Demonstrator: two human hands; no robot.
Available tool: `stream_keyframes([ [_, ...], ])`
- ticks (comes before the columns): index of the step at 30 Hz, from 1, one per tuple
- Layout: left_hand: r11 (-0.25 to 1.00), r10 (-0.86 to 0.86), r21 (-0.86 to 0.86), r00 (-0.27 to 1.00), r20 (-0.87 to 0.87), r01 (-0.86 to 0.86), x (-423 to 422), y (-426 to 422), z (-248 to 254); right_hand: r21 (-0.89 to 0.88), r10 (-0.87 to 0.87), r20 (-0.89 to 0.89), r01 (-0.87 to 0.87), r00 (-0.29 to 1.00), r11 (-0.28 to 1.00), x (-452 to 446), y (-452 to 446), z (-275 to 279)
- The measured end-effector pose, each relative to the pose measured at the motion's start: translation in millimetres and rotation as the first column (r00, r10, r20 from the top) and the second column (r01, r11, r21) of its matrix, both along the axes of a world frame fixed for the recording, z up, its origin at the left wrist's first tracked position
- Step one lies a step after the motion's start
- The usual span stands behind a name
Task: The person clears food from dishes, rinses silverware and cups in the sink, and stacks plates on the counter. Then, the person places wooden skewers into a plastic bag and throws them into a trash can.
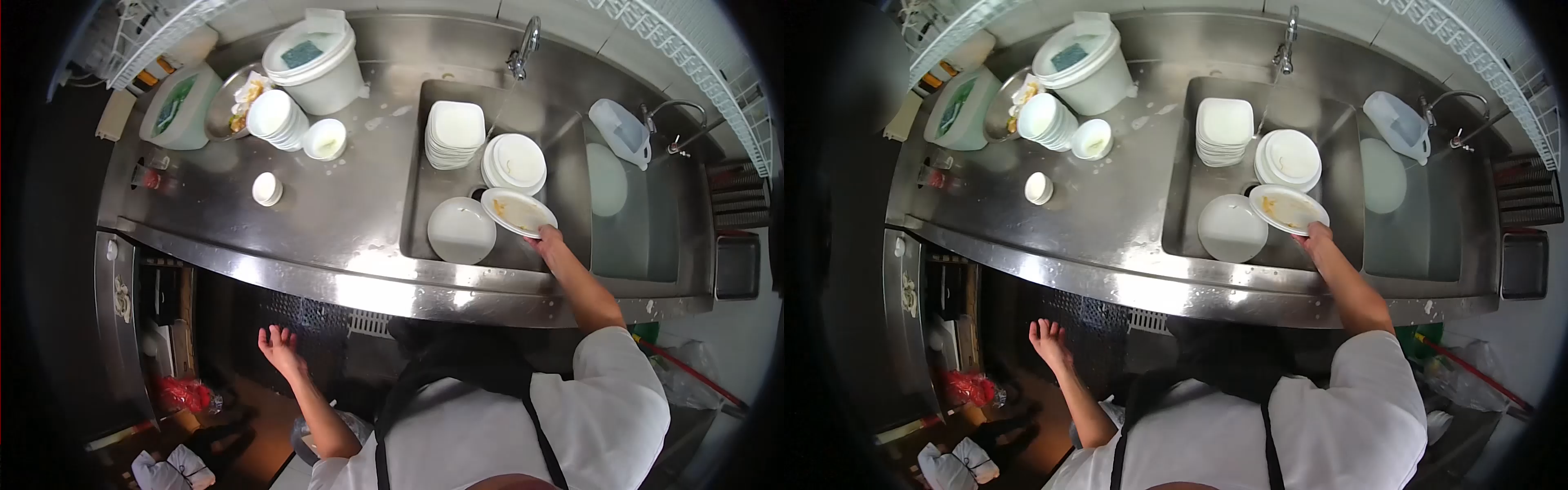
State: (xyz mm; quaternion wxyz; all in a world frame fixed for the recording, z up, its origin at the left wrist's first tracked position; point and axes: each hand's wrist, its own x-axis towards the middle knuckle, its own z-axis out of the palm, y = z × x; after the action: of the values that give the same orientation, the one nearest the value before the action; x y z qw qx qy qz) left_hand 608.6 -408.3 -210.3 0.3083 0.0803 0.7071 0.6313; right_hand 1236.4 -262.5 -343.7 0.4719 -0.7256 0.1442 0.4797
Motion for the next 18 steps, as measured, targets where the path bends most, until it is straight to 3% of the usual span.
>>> stream_keyframes([
  [8,0.977,0.077,-0.200,0.997,0.006,-0.074,50.8,-49.1,-47.8,-0.016,-0.009,-0.026,0.009,1.000,1.000,31.2,13.5,-37.1],
  [12,0.948,0.111,-0.309,0.990,0.086,-0.080,75.5,-64.5,-55.4,-0.026,-0.035,0.013,0.036,0.999,0.999,30.5,27.1,-13.8],
  [14,0.947,0.107,-0.315,0.985,0.133,-0.060,80.0,-65.1,-61.1,-0.006,-0.041,-0.022,0.041,0.999,0.999,24.3,40.4,5.2],
  [17,0.956,0.083,-0.293,0.979,0.189,-0.025,82.1,-62.7,-68.7,0.072,-0.004,0.004,0.003,1.000,0.997,25.8,47.9,-10.3],
  [18,0.958,0.061,-0.286,0.980,0.188,-0.005,82.2,-59.5,-67.9,0.059,-0.117,0.030,0.115,0.993,0.992,13.1,50.2,-6.4],
])
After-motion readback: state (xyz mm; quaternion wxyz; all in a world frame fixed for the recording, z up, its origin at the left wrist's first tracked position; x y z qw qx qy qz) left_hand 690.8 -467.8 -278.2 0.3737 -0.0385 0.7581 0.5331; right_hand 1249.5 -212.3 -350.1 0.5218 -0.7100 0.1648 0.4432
